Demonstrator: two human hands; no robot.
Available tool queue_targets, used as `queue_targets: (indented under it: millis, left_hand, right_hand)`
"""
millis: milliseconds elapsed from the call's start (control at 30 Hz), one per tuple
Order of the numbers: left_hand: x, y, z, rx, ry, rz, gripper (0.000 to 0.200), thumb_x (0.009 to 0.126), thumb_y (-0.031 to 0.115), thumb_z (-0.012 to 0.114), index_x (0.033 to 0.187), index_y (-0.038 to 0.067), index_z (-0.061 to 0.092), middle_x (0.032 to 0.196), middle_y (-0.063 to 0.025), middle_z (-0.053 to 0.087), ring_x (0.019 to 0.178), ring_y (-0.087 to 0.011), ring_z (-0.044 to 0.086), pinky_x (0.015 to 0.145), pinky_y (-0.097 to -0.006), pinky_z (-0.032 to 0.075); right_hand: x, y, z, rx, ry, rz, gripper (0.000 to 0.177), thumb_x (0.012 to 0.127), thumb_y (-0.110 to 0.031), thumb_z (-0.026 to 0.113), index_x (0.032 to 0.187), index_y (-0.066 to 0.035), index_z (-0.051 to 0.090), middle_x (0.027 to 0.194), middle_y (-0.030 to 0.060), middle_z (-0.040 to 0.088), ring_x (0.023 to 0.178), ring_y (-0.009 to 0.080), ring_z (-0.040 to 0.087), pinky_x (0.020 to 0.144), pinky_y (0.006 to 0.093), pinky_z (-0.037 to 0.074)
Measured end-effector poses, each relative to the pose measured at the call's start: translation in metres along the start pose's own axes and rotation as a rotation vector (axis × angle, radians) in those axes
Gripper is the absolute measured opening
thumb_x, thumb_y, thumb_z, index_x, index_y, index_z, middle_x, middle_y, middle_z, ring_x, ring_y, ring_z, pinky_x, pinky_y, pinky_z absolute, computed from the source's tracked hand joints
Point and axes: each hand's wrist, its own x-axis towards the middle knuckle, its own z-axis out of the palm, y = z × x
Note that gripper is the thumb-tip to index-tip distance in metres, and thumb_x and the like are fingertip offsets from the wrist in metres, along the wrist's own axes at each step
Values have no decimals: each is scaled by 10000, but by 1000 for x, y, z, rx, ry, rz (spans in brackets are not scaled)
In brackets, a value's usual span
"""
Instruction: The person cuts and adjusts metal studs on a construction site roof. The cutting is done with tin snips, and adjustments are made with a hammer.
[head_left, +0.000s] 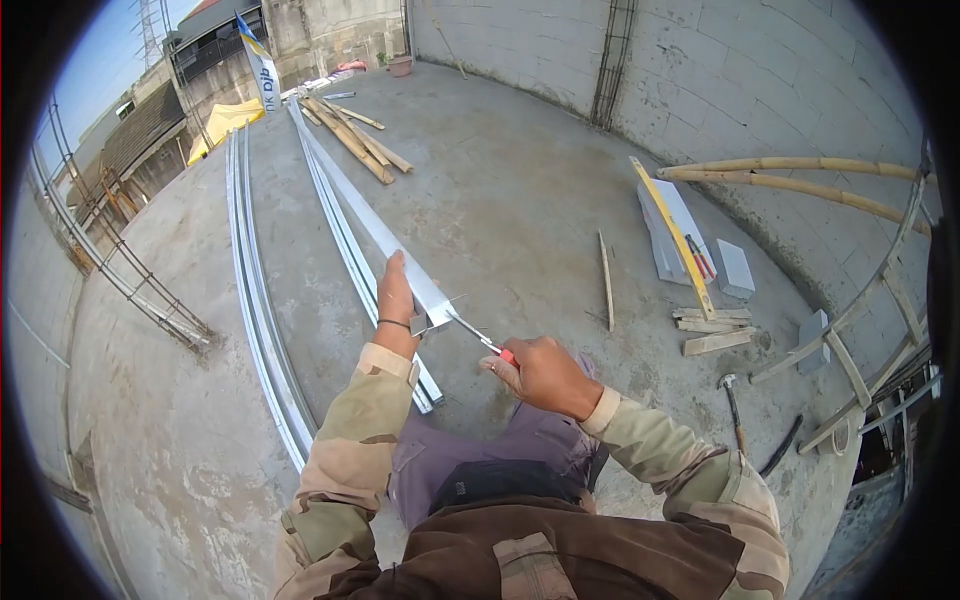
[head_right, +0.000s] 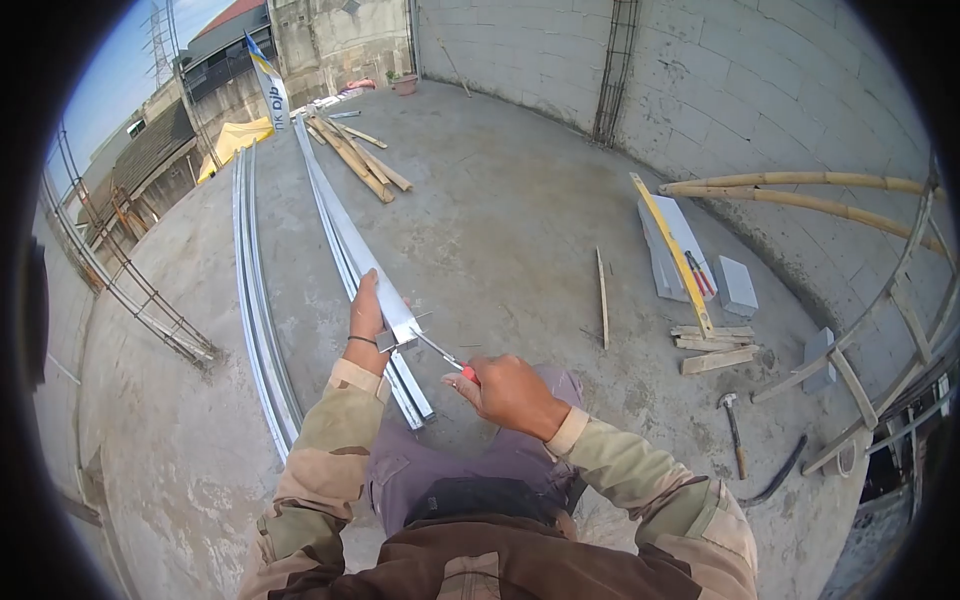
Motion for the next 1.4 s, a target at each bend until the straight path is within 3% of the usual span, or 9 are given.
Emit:
queue_targets:
  millis: [267,400,533,600,733,867,1000,1100,1400]
  left_hand:
    - [-2,53,26,-222,20,28,551,974,491,516,1244,12,477,964,-184,580,797,-315,663,673,-454,554]
    - [-10,80,44,-207,44,71,510,991,518,471,1077,16,508,785,-169,619,659,-282,626,593,-425,558]
    - [0,94,45,-260,20,30,567,994,511,477,1284,24,462,1046,-213,606,821,-337,662,681,-480,561]
    - [0,103,48,-254,-81,-27,587,996,525,457,1324,39,441,1075,-214,602,850,-339,659,692,-496,562]
    - [2,109,57,-247,-1,67,566,996,530,449,1289,45,464,1024,-194,614,874,-330,646,732,-514,564]
    - [9,109,55,-257,-50,53,528,1006,507,435,1256,44,478,997,-192,623,847,-330,647,711,-503,564]
    - [-2,104,55,-243,9,62,477,1021,487,430,1122,26,499,770,-163,625,662,-283,631,596,-425,560]
    - [6,113,62,-205,-42,-4,474,1025,493,424,1130,35,490,774,-159,618,656,-277,623,580,-409,554]
    - [13,101,46,-163,-48,7,536,1024,483,445,1294,20,452,1058,-220,637,854,-332,677,699,-454,588]
  right_hand:
    - [10,-33,-16,223,749,-529,452,965,-387,677,1035,56,620,751,127,660,595,324,655,571,367,536]
    - [51,-20,43,76,498,-149,384,1004,-375,622,1025,9,627,742,118,651,611,300,656,547,356,509]
    - [58,-34,39,354,854,-471,308,967,-292,683,1011,8,635,744,176,652,596,385,628,535,405,492]
    - [81,-26,37,199,499,-78,348,985,-323,663,930,20,636,697,172,633,560,378,612,503,398,464]
    - [61,-28,30,381,865,-392,364,948,-325,706,967,31,635,677,162,627,577,380,630,522,420,502]
    - [78,-21,25,164,513,-59,352,945,-329,708,957,19,657,679,172,618,548,384,599,512,412,485]
    - [75,-29,17,285,779,-172,354,962,-337,684,917,13,663,617,200,591,547,410,589,518,448,467]
    - [78,-16,2,352,361,77,309,903,-277,766,830,-12,625,632,178,586,555,399,577,510,437,436]
    - [119,-23,-74,177,626,-305,412,748,-151,856,1042,-29,593,961,150,601,847,332,552,746,396,459]
